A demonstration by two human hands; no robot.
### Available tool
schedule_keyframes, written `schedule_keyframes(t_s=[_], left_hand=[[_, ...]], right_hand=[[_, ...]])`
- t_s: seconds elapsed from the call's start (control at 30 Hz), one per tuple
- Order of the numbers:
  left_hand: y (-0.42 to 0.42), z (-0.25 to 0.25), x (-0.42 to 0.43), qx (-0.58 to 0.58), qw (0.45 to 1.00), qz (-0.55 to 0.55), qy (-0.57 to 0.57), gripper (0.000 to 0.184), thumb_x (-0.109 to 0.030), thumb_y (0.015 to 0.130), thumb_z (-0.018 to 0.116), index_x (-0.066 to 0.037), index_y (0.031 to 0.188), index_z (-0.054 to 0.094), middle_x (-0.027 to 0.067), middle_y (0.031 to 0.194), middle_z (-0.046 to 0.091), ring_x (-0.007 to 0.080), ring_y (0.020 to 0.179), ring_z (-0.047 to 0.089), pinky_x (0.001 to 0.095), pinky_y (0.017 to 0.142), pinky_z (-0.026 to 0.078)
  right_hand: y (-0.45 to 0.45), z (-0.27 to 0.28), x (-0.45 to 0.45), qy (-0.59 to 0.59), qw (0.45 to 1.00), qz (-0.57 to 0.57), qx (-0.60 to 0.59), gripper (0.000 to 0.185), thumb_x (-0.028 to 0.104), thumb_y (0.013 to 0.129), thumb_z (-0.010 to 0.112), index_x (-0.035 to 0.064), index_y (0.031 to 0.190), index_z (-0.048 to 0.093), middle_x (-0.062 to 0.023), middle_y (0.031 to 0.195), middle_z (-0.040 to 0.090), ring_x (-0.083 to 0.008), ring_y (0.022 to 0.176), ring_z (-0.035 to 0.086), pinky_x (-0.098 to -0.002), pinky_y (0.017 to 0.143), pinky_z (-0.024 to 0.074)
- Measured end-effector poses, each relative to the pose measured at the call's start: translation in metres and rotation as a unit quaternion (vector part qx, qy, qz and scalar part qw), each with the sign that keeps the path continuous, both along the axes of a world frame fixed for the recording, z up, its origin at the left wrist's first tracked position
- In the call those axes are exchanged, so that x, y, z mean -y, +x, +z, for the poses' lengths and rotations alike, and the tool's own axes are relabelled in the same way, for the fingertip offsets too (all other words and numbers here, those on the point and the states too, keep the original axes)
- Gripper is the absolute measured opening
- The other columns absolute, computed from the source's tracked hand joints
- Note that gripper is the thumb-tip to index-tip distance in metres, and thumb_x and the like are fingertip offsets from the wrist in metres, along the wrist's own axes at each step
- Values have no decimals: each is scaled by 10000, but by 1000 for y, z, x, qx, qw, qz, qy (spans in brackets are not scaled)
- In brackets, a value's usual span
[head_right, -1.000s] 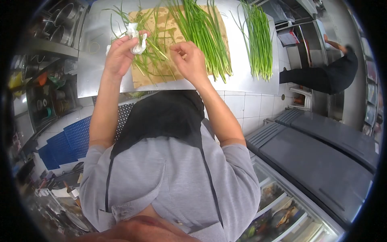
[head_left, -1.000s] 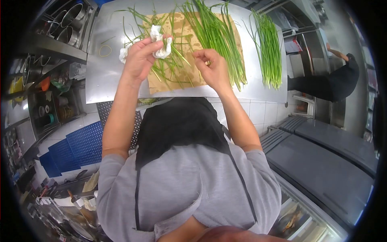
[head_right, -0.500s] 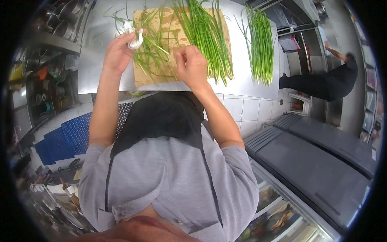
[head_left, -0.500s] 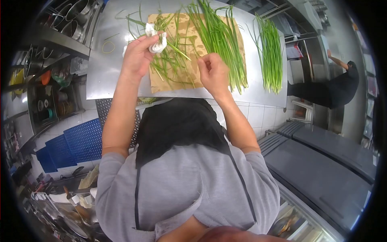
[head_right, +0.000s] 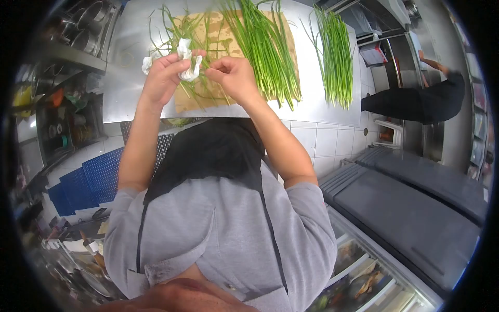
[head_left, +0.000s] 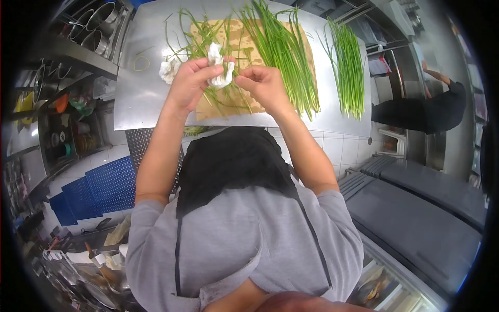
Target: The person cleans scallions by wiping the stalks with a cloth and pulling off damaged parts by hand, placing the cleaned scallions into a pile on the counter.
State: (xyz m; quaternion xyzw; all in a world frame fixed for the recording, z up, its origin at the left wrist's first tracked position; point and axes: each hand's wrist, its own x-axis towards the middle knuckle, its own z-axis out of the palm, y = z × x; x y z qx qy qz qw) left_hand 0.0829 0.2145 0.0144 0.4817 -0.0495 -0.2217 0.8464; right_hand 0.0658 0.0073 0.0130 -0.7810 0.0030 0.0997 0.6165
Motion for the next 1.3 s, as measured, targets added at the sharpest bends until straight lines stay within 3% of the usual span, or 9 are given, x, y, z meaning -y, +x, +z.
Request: schedule_keyframes(t_s=[0.07, 0.27, 0.43, 0.63, 0.77, 0.8, 1.0, 1.2, 1.3], left_hand=[[-4, -2, -1, -6, 1000, 2, 8, 336, -108, 907, 628, 68, 1193, 606, 130, 1170, 659, 151, 1002, 643, 307, 899, 513], [-13, -18, 1, -49, 997, 50, -14, 357, -83, 909, 619, 74, 1227, 574, 133, 1177, 648, 172, 1055, 630, 315, 928, 501], [-18, -23, -1, -75, 987, 138, -15, 371, -97, 933, 604, 60, 1263, 543, 108, 1177, 639, 171, 1062, 621, 317, 927, 497], [-20, -29, 14, -33, 985, 158, 61, 225, -161, 971, 567, -13, 1127, 632, 24, 1033, 670, 99, 904, 622, 272, 803, 493], [-24, -29, 30, -44, 986, 155, 41, 190, -169, 984, 549, -25, 1088, 615, 22, 1009, 652, 104, 869, 612, 289, 801, 491], [-26, -27, 32, -55, 986, 156, 22, 189, -170, 989, 542, -26, 1093, 606, 24, 1015, 646, 108, 873, 611, 294, 806, 491], [-31, -12, 35, -96, 972, 206, -57, 263, -164, 1005, 516, -14, 1219, 548, 46, 1108, 621, 141, 981, 602, 331, 869, 494], [-27, -20, 33, -107, 973, 191, -70, 316, -156, 1005, 512, -20, 1290, 521, 52, 1144, 617, 154, 1052, 599, 350, 907, 496], [-25, -16, 34, -123, 970, 201, -59, 318, -164, 998, 523, -22, 1283, 528, 44, 1121, 626, 153, 1024, 610, 340, 893, 499]], right_hand=[[-5, 7, 2, 32, 998, -29, -42, 171, 149, 792, 769, -4, 842, 710, -22, 759, 684, -82, 670, 599, -273, 562, 473], [-6, 4, 11, 116, 978, -85, -148, 98, 91, 782, 769, 39, 827, 699, -28, 756, 672, -88, 657, 593, -275, 547, 483], [-8, 11, 19, 151, 970, -111, -157, 77, 93, 815, 739, 52, 834, 677, -24, 773, 663, -103, 652, 594, -288, 540, 505], [-16, 32, -2, 269, 945, -108, -150, 68, 93, 848, 708, 56, 856, 651, -23, 786, 650, -111, 654, 606, -297, 529, 523], [-22, 17, -32, 319, 924, -95, -188, 79, 126, 881, 678, 59, 897, 640, -16, 771, 628, -112, 691, 598, -308, 546, 516], [-22, 15, -36, 306, 929, -107, -181, 104, 94, 859, 699, 37, 902, 624, -33, 775, 645, -103, 638, 603, -271, 486, 516], [-17, 4, -30, 187, 967, -146, -88, 102, 74, 859, 695, 3, 890, 629, -41, 742, 644, -82, 612, 584, -240, 465, 497], [-21, 18, -33, 218, 966, -97, -99, 95, 65, 862, 698, 9, 916, 644, -33, 779, 657, -88, 643, 597, -250, 494, 521], [-19, 8, -28, 180, 972, -135, -72, 87, 63, 867, 693, 17, 922, 643, -32, 791, 661, -90, 642, 598, -252, 495, 512]])
